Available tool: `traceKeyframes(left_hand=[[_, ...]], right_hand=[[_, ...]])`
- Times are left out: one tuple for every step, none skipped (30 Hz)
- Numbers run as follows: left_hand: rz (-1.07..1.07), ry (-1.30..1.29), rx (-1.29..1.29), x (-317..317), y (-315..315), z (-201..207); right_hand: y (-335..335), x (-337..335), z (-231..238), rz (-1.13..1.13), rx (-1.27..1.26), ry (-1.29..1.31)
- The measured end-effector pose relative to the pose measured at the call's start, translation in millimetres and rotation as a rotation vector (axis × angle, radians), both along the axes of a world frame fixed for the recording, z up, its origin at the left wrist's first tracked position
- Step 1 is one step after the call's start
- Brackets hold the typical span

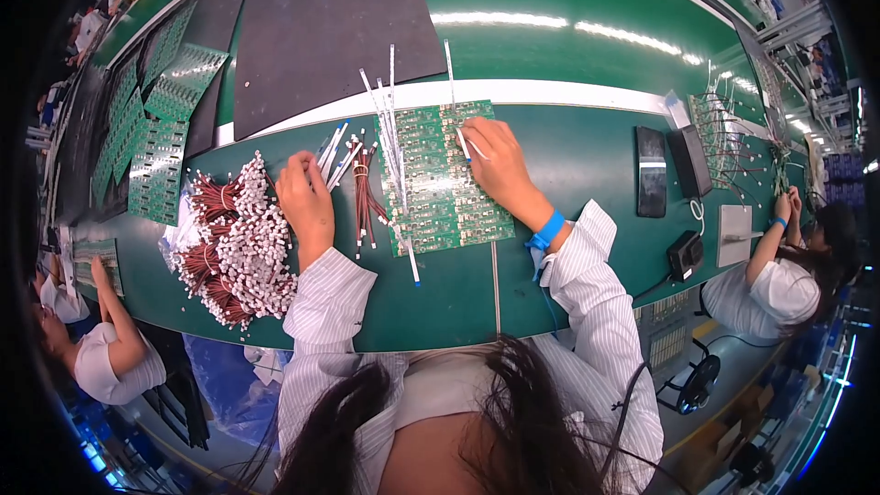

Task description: The person assembles electronic components and a wiring harness onto a printed circuit board by hand.

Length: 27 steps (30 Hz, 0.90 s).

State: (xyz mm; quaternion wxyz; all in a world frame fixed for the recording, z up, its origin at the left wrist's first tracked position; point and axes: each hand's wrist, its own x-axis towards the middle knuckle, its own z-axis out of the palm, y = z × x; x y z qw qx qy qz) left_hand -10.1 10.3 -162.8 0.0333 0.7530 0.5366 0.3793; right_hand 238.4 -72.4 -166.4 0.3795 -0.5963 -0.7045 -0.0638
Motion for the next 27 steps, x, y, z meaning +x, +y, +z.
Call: traceKeyframes(left_hand=[[-0.004,-0.041,-0.016,-0.7,0.5,-0.5],[-0.002,-0.042,-0.015,-1.8,0.6,-0.7],[-0.021,-0.039,0.0,-3.0,0.7,-0.8],[-0.039,-0.037,0.015,-3.9,0.9,-0.9],[-0.033,-0.039,0.014,-3.7,0.5,-1.4],[-0.038,-0.055,0.012,-2.4,0.3,-1.6],[-0.043,-0.071,0.009,-1.1,0.0,-1.5],[-0.04,-0.072,0.007,-0.2,-1.0,-0.4],[-0.031,-0.066,-0.009,0.8,-2.0,1.9],[-0.023,-0.059,-0.025,1.3,-3.0,3.5],[-0.022,-0.059,-0.026,0.8,-3.4,4.8],[-0.023,-0.059,-0.035,0.2,-3.8,5.8],[-0.024,-0.06,-0.043,-0.5,-4.3,6.1],[-0.021,-0.061,-0.042,-1.3,-3.7,5.5],[-0.019,-0.062,-0.046,-2.6,-3.2,3.8],[-0.017,-0.063,-0.05,-4.0,-2.9,3.0],[-0.01,-0.062,-0.049,-3.6,-3.1,2.7],[-0.007,-0.067,-0.067,-2.7,-3.6,2.5],[-0.004,-0.071,-0.085,-1.6,-4.1,2.1],[0.001,-0.069,-0.086,-2.0,-4.0,1.4],[-0.006,-0.064,-0.04,-1.6,-3.1,0.5],[-0.014,-0.059,0.007,-1.4,-2.5,-0.2],[-0.008,-0.057,0.001,-0.6,-2.9,1.7],[-0.007,-0.054,0.0,-0.8,-3.1,1.4],[-0.008,-0.086,-0.018,-0.9,-3.4,1.0],[-0.01,-0.119,-0.035,-0.3,-2.8,1.2],[-0.012,-0.115,-0.034,0.0,-2.6,1.9]], right_hand=[[0.0,0.3,1.0,0.008,-0.021,0.015],[0.7,1.0,1.7,0.02,-0.043,0.029],[0.9,1.2,2.2,0.023,-0.043,0.027],[0.8,1.2,2.8,0.03,-0.034,0.003],[0.5,1.3,2.9,0.039,-0.026,-0.022],[0.4,2.1,1.9,0.045,-0.027,-0.024],[0.2,3.3,0.0,0.047,-0.025,-0.024],[-0.4,3.1,-0.6,0.045,-0.025,-0.023],[-0.6,2.5,0.1,0.048,-0.028,-0.023],[-0.5,1.5,2.5,0.044,-0.03,-0.028],[-0.5,0.3,4.1,0.039,-0.031,-0.032],[-1.0,-0.1,3.8,0.039,-0.033,-0.032],[-1.8,-0.2,3.3,0.045,-0.051,0.011],[-1.0,0.1,3.5,0.053,-0.068,0.053],[-1.0,0.1,3.5,0.057,-0.067,0.052],[-1.6,-0.3,3.5,0.05,-0.08,0.061],[-1.7,-0.1,2.8,0.045,-0.092,0.072],[-1.6,-0.7,2.7,0.051,-0.092,0.072],[-1.4,-1.3,2.8,0.029,-0.093,0.066],[-1.3,-3.6,2.4,0.006,-0.096,0.061],[-0.8,-4.6,1.6,0.01,-0.097,0.064],[-0.6,-4.6,0.6,0.005,-0.099,0.047],[-1.1,-3.9,0.2,-0.003,-0.102,0.03],[-1.4,-3.5,0.1,-0.002,-0.103,0.033],[-1.7,-3.1,0.2,0.013,-0.115,0.024],[-1.5,-2.4,0.2,0.025,-0.124,0.014],[-1.5,-2.0,-0.1,0.024,-0.123,0.018]])
